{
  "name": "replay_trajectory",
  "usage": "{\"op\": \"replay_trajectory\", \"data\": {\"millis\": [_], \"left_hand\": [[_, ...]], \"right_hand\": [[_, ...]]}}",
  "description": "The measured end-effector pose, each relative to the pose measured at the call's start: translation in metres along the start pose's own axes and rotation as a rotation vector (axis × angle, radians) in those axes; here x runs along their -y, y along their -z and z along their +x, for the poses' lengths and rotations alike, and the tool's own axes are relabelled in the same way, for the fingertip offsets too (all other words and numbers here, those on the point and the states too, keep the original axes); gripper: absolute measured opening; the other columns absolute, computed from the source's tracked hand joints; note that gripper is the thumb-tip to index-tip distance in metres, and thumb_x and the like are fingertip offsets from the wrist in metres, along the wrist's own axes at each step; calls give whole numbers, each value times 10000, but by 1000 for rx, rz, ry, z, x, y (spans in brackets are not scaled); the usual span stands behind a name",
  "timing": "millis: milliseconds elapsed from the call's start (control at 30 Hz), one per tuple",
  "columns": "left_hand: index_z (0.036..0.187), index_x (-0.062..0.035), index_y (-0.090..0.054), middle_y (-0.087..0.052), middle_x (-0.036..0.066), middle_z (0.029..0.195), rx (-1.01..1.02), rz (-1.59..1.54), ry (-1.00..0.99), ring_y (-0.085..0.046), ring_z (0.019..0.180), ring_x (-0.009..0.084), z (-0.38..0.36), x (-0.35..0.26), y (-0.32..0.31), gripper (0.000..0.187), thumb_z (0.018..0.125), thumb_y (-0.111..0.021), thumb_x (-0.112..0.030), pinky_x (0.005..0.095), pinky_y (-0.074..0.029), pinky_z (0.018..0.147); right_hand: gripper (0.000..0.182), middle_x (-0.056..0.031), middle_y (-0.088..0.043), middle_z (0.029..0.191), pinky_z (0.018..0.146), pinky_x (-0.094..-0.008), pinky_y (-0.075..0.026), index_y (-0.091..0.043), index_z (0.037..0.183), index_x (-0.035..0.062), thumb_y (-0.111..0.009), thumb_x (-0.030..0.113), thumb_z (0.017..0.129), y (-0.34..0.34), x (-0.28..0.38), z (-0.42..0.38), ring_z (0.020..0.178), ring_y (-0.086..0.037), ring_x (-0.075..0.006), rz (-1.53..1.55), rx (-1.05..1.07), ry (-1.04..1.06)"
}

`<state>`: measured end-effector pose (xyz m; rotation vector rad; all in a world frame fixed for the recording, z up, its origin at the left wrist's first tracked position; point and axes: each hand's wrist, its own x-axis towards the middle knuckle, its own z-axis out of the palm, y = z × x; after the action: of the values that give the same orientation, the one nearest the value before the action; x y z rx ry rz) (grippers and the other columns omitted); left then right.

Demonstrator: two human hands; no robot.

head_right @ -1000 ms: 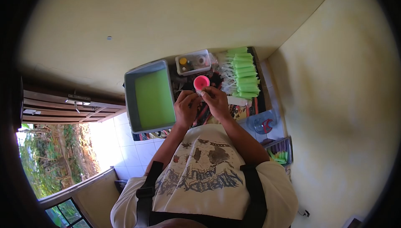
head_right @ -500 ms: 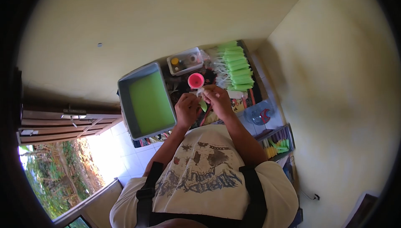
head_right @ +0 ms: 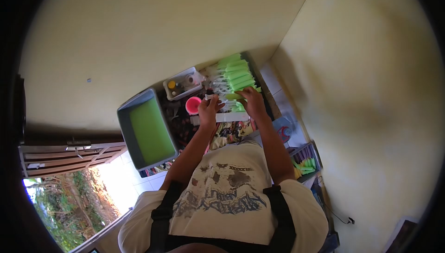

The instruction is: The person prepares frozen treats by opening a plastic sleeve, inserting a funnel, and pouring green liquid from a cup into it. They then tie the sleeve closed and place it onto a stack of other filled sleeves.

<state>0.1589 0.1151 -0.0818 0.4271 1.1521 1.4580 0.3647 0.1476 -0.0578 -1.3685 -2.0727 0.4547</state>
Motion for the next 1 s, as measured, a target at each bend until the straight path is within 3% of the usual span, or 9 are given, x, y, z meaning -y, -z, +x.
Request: {"op": "replay_trajectory", "data": {"millis": [100,267,433,567,667,767,900,967,1000], "left_hand": [[1071,22,-690,-684,76,963,-73,105,15,-684,865,147,39,26,-6,169,1070,-714,-146,390,-711,779],[1196,60,-727,-761,119,1044,-260,434,-173,-737,906,156,75,65,-8,282,1051,-735,-182,349,-676,760],[1296,51,-713,-782,143,1077,-330,430,-278,-753,938,175,44,78,-2,354,1062,-710,-215,353,-647,833],[1273,-5,-748,-798,154,1181,-305,679,-367,-787,1014,225,-6,63,19,288,1061,-698,-193,349,-639,858],[1238,-26,-763,-795,166,1189,-305,852,-341,-792,1050,255,-49,19,27,232,1043,-679,-117,361,-627,873],[1227,-20,-760,-795,166,1163,-343,905,-367,-791,1042,272,-68,6,64,232,1026,-646,-41,380,-623,893],[1233,-20,-761,-788,152,1148,-407,895,-451,-785,980,249,-77,-19,99,240,1030,-635,-36,352,-624,847],[1244,-35,-767,-793,127,1156,-407,932,-552,-772,908,178,-77,-30,115,244,1039,-636,-50,316,-619,782],[1247,-37,-766,-794,119,1143,-396,825,-479,-772,880,176,-79,-38,120,248,1034,-640,-50,318,-620,756]], "right_hand": [[433,-126,-761,977,832,-500,-560,-788,1214,152,-882,122,792,0,-53,39,1020,-715,-367,-75,6,126],[366,-51,-795,1067,961,-505,-476,-806,1170,205,-887,211,813,-16,-110,74,1121,-701,-283,-173,208,151],[301,-7,-782,1156,1052,-521,-361,-824,1134,217,-873,285,845,-31,-113,72,1200,-657,-238,-201,339,134],[331,-4,-765,1216,1037,-500,-421,-806,1184,196,-866,225,859,-35,-103,69,1225,-650,-250,-194,271,160],[303,-51,-763,1201,1012,-493,-459,-792,1184,158,-830,157,883,-33,-73,59,1179,-671,-282,-126,65,176],[297,-113,-767,1166,983,-494,-501,-778,1188,126,-795,90,894,-45,-33,38,1125,-697,-329,28,88,120],[266,-159,-773,1089,900,-471,-586,-775,1166,65,-771,69,900,-97,13,-6,984,-735,-377,405,333,52],[278,-153,-764,1080,909,-475,-586,-775,1173,61,-785,116,901,-136,20,-22,1000,-732,-375,278,442,105],[287,-150,-759,1075,914,-476,-586,-774,1176,59,-792,140,901,-148,29,-22,1007,-730,-374,211,491,135]]}}
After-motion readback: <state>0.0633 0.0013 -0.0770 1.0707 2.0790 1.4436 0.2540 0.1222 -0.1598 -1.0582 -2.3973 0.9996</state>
